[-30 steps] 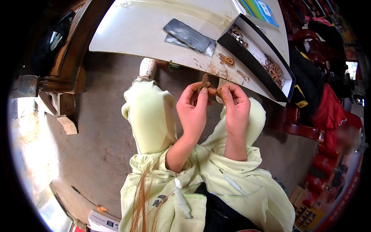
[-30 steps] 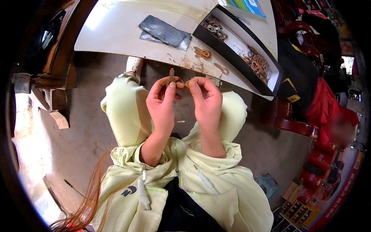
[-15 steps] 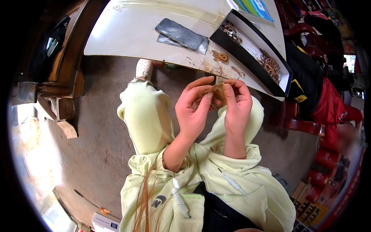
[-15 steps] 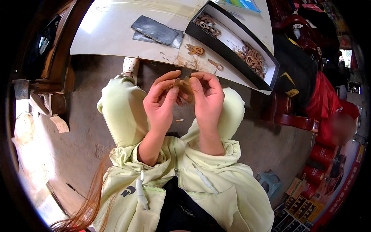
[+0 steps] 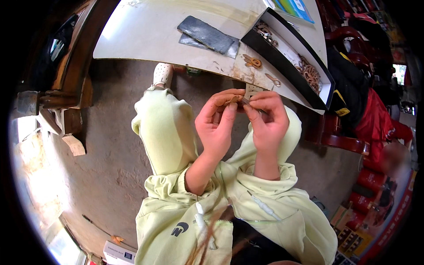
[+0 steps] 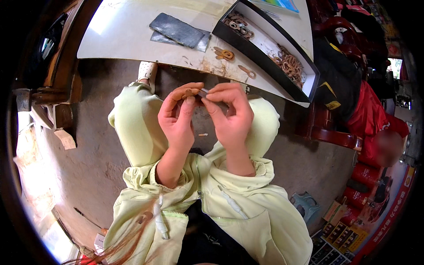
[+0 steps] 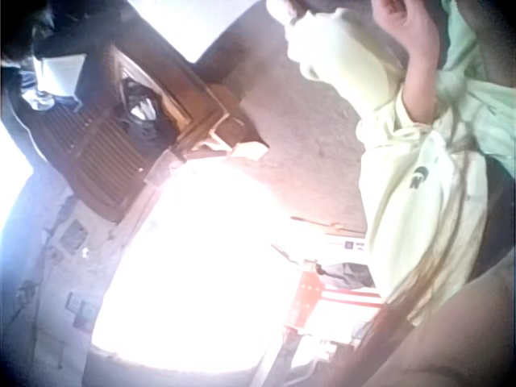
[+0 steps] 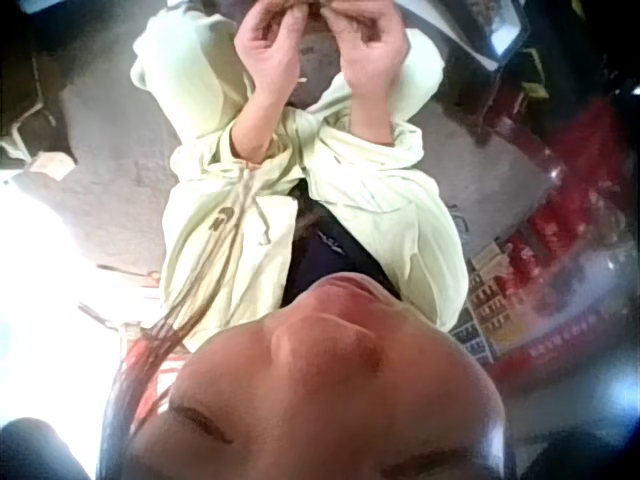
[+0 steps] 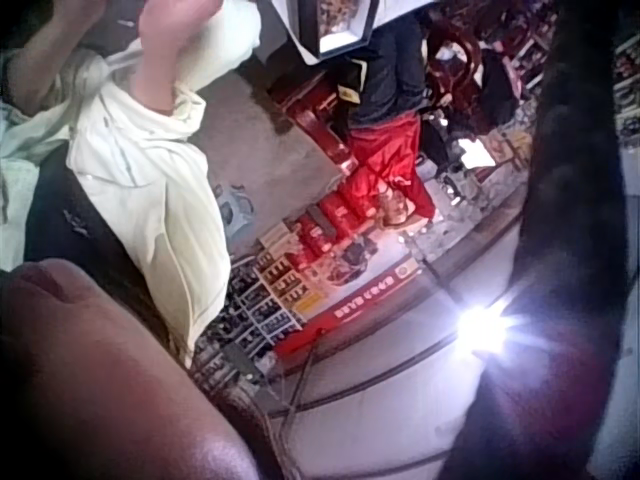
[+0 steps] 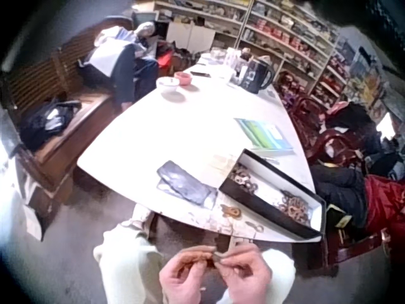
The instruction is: The person smooths small wooden pieces by hand using a sanding block. They pick up individual pieces from a box, rub them against the block, and place them back on the table or in the box.
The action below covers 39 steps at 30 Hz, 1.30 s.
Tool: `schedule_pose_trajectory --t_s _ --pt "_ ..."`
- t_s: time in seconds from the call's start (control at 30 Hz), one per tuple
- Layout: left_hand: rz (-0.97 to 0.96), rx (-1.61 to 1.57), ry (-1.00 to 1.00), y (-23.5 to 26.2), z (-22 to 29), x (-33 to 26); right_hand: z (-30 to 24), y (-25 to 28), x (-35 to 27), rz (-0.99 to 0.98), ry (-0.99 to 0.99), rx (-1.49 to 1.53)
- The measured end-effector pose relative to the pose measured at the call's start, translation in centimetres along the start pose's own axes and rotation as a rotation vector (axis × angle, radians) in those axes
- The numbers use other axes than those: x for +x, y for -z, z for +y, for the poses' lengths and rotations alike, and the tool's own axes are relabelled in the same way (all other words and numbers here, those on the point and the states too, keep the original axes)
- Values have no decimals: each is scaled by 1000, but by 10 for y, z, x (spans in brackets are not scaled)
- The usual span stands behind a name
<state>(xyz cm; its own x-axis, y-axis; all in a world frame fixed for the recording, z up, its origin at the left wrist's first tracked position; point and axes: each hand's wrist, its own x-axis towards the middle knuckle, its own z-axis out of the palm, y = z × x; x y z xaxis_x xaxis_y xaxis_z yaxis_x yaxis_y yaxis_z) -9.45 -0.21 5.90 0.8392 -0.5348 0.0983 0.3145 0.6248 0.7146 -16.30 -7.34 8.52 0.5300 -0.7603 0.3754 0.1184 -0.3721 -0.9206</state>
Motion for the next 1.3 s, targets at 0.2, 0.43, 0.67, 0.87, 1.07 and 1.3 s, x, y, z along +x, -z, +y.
schedule_pose_trajectory --t_s 0.2,0.43,0.67,0.87,1.07,1.3 --pt "174 144 3 8 4 3 -10 3 6 -19 596 -629" --pt "41 112 257 3 6 6 -2 -2 -4 11 128 -179" --pt "-94 168 377 3 10 4 -5 5 1 40 -360 135" --pt "-145 310 325 5 10 5 -2 7 3 102 -425 82" --pt "-181 363 259 5 8 3 3 7 0 170 -378 62" --pt "-204 524 186 9 11 1 7 5 -1 141 -409 68"
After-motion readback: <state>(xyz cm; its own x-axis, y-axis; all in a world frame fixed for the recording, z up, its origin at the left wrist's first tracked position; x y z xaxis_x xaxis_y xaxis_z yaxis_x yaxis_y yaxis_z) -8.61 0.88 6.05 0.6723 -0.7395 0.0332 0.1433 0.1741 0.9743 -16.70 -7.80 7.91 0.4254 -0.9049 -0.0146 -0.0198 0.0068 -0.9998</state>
